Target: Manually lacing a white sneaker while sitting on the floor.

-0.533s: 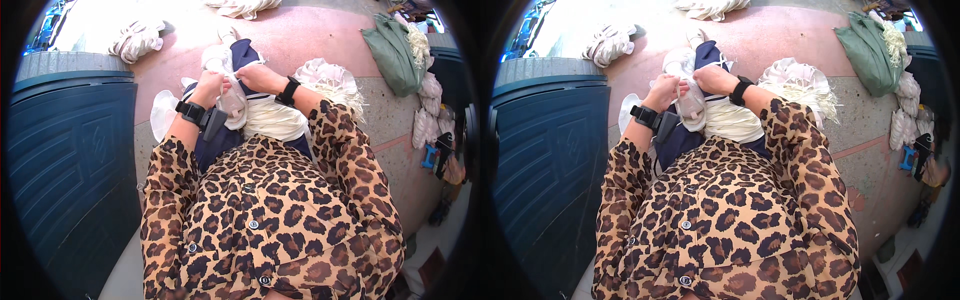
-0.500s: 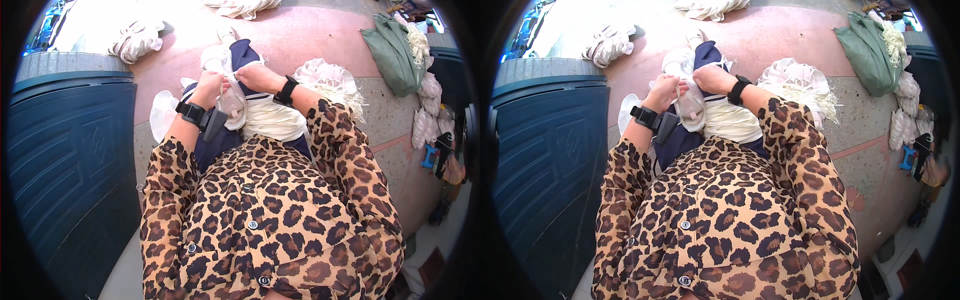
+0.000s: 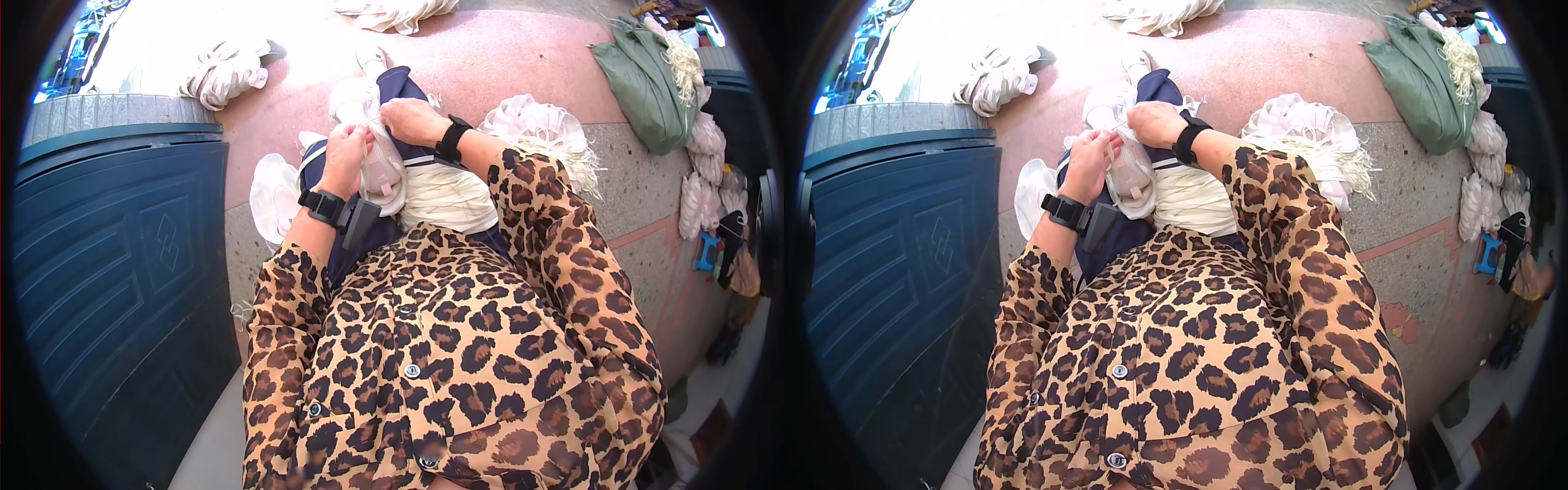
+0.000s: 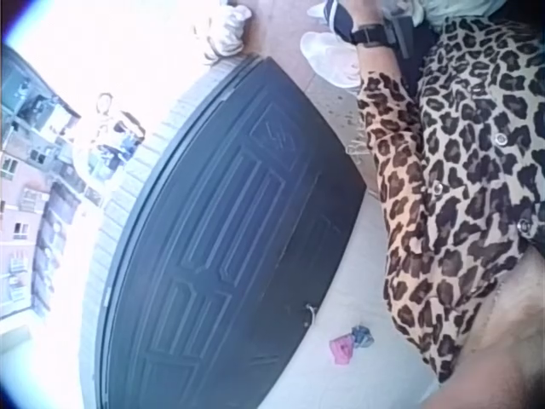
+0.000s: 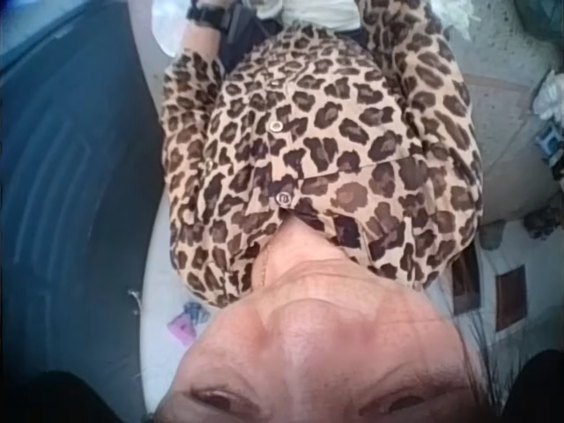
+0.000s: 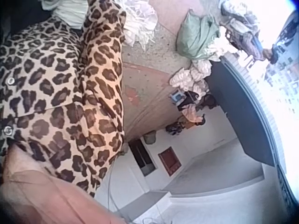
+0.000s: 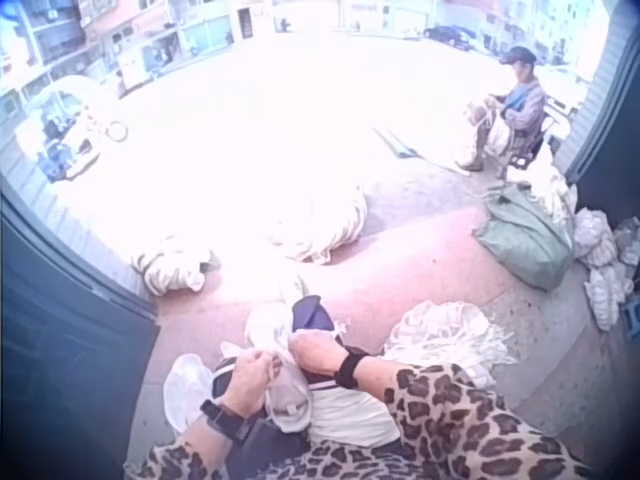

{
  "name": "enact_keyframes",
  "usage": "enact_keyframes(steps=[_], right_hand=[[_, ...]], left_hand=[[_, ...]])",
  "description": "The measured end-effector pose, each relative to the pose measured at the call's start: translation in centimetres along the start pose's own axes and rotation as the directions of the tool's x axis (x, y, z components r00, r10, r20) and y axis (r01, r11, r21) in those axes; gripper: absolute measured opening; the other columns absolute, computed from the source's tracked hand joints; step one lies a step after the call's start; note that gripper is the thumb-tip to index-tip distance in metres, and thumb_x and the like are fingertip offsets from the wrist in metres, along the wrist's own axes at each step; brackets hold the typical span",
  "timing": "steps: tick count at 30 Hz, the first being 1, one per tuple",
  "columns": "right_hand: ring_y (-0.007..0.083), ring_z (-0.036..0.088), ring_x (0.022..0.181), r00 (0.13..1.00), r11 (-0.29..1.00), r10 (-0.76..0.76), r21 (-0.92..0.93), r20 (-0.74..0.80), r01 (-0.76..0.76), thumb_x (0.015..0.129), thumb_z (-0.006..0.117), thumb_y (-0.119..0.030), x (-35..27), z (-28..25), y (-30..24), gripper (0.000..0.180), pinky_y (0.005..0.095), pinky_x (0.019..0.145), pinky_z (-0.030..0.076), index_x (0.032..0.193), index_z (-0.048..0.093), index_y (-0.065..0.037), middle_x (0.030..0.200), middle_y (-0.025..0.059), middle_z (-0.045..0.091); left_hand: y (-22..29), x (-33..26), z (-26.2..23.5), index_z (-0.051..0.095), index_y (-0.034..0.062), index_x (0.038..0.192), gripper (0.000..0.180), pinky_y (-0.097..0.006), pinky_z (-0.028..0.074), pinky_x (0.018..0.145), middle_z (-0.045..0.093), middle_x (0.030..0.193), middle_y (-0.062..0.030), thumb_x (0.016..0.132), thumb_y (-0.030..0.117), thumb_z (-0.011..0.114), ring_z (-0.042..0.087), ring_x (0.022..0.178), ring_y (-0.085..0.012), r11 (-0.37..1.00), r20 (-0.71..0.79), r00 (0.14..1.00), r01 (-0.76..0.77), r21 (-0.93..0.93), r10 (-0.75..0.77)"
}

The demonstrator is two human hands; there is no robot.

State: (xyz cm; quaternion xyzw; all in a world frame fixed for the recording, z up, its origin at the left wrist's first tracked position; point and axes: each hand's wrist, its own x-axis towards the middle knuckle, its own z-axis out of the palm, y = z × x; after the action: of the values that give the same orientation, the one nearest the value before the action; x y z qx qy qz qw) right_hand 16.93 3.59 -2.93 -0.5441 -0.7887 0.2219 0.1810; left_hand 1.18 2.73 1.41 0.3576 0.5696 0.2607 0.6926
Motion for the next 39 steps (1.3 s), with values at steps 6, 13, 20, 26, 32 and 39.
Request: enact_keyframes(steps=[6, 13, 20, 26, 32, 39], right_hand=[[0.0289, 0.061, 0.076, 0.998, 0.999, 0.048, -0.001, 0.037, -0.048, 0.069, 0.051, -0.011, 0.7, 0.5, -0.3, 0.014, 0.0421, 0.063, 0.045, 0.072, 0.062, -0.004, 0.078, 0.014, 0.062], [0.0257, 0.062, 0.079, 0.978, 0.992, 0.108, -0.078, 0.177, -0.095, 0.072, 0.05, -0.012, 1.5, 0.0, -0.8, 0.016, 0.046, 0.067, 0.037, 0.082, 0.062, -0.008, 0.084, 0.0106, 0.063], [0.0252, 0.062, 0.08, 0.978, 0.995, 0.094, -0.059, 0.186, -0.084, 0.076, 0.05, -0.018, 2.0, 0.1, -0.7, 0.017, 0.0456, 0.069, 0.037, 0.085, 0.062, -0.009, 0.085, 0.0102, 0.064], [0.0276, 0.058, 0.086, 0.972, 0.989, 0.084, -0.138, 0.218, -0.054, 0.079, 0.051, -0.03, 1.7, -0.4, -0.9, 0.026, 0.0429, 0.067, 0.041, 0.077, 0.063, -0.006, 0.08, 0.0134, 0.061], [0.0286, 0.055, 0.094, 0.947, 0.985, -0.07, -0.131, 0.312, 0.116, 0.069, 0.057, -0.039, 1.1, -1.9, -1.1, 0.037, 0.0488, 0.073, 0.039, 0.085, 0.063, -0.007, 0.089, 0.015, 0.061], [0.0279, 0.054, 0.093, 0.934, 0.998, 0.005, -0.067, 0.358, 0.021, 0.067, 0.055, -0.032, 1.3, -1.7, -0.7, 0.029, 0.0486, 0.074, 0.037, 0.085, 0.064, -0.011, 0.088, 0.0111, 0.061]], left_hand=[[0.1, -0.2, 0.0, 0.045, -0.0045, 0.104, 0.024, -0.028, 0.042, 0.083, 0.053, 0.104, -0.0113, 0.089, 0.014, 0.045, 0.054, 0.095, -0.0183, 1.0, 0.007, 1.0, 0.004, -0.021, -0.004], [-0.2, -0.1, -0.1, 0.045, -0.0047, 0.105, 0.024, -0.028, 0.043, 0.083, 0.053, 0.104, -0.0115, 0.089, 0.014, 0.045, 0.054, 0.095, -0.0183, 0.999, 0.004, 1.0, -0.011, -0.03, 0.011], [-0.1, -0.6, 0.2, 0.044, -0.0033, 0.106, 0.025, -0.026, 0.048, 0.071, 0.057, 0.093, -0.012, 0.089, 0.014, 0.045, 0.058, 0.082, -0.0171, 0.998, -0.073, 0.995, -0.06, 0.004, 0.06], [-1.8, 0.3, -2.3, 0.055, 0.0028, 0.101, 0.021, -0.027, 0.045, 0.051, 0.059, 0.062, -0.0063, 0.084, 0.013, 0.05, 0.058, 0.056, -0.014, 0.803, -0.113, 0.939, -0.212, 0.556, 0.326], [-0.7, 0.9, -0.6, 0.066, 0.0049, 0.081, 0.022, -0.034, 0.048, 0.063, 0.063, 0.071, -0.0143, 0.073, 0.024, 0.06, 0.062, 0.068, -0.0254, 0.365, 0.001, 0.9, -0.179, 0.914, 0.437], [-1.0, 0.6, 0.7, 0.065, 0.0076, 0.076, 0.021, -0.041, 0.05, 0.061, 0.063, 0.073, -0.0166, 0.078, 0.024, 0.051, 0.063, 0.07, -0.0316, 0.002, 0.051, 0.904, -0.058, 0.998, 0.424]])
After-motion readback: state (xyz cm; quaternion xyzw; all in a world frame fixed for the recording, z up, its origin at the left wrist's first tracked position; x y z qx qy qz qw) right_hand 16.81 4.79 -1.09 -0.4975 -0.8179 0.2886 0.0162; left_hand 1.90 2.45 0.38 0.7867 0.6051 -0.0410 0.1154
